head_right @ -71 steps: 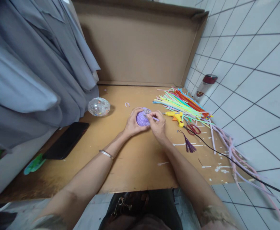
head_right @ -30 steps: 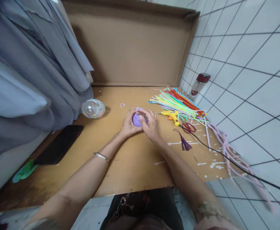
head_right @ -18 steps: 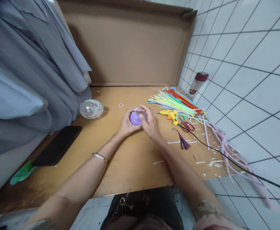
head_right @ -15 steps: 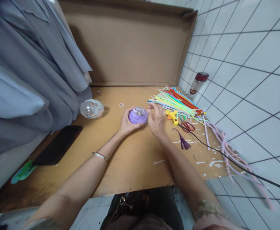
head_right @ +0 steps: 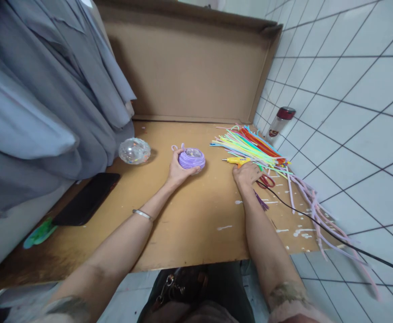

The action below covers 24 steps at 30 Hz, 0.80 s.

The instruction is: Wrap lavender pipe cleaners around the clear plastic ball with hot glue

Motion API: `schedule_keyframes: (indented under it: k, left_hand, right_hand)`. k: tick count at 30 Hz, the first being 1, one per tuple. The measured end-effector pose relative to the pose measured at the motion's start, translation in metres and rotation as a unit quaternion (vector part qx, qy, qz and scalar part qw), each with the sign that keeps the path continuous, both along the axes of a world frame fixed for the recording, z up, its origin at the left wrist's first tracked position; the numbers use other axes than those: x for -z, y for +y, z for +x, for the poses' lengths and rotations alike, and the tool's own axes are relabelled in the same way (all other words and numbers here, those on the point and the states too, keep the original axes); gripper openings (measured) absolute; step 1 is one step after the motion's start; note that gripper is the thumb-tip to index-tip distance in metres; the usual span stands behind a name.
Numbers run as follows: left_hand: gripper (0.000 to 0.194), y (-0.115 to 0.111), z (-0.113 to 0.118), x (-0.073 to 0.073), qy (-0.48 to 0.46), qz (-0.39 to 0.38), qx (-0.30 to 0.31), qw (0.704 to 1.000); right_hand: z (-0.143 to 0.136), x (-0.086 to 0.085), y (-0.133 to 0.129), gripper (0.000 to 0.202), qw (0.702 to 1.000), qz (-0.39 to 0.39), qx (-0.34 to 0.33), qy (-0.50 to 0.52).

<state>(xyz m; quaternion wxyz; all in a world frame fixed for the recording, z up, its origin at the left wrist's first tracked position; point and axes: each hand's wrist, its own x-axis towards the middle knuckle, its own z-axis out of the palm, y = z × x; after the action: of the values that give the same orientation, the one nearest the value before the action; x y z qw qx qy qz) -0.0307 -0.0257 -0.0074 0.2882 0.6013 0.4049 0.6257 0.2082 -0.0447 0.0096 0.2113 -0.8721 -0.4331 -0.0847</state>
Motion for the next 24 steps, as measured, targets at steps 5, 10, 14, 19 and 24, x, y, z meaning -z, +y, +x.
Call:
schedule_keyframes:
  k: [5, 10, 14, 19, 24]
  left_hand:
    - [0.08, 0.0, 0.001, -0.001, 0.007, -0.025, 0.005, 1.0]
    - [0.08, 0.004, 0.001, 0.0, -0.01, -0.034, 0.026, 0.999]
    - [0.08, 0.006, 0.0, 0.002, -0.003, -0.02, 0.031, 0.999]
    - [0.078, 0.006, -0.001, 0.004, -0.025, 0.006, 0.055, 0.998]
    - [0.081, 0.007, 0.001, 0.006, -0.028, 0.002, 0.064, 0.998]
  right_hand:
    - [0.009, 0.003, 0.003, 0.032, 0.988, 0.147, -0.023, 0.035]
    - [-0.003, -0.015, 0.011, 0.027, 0.973, 0.226, -0.025, 0.035]
    - [-0.028, -0.042, 0.023, 0.031, 0.964, 0.254, -0.074, 0.011]
    - [-0.056, -0.064, 0.033, 0.026, 0.945, 0.301, -0.118, -0.054]
    - [-0.067, -0.074, 0.031, 0.03, 0.933, 0.274, -0.216, -0.083]
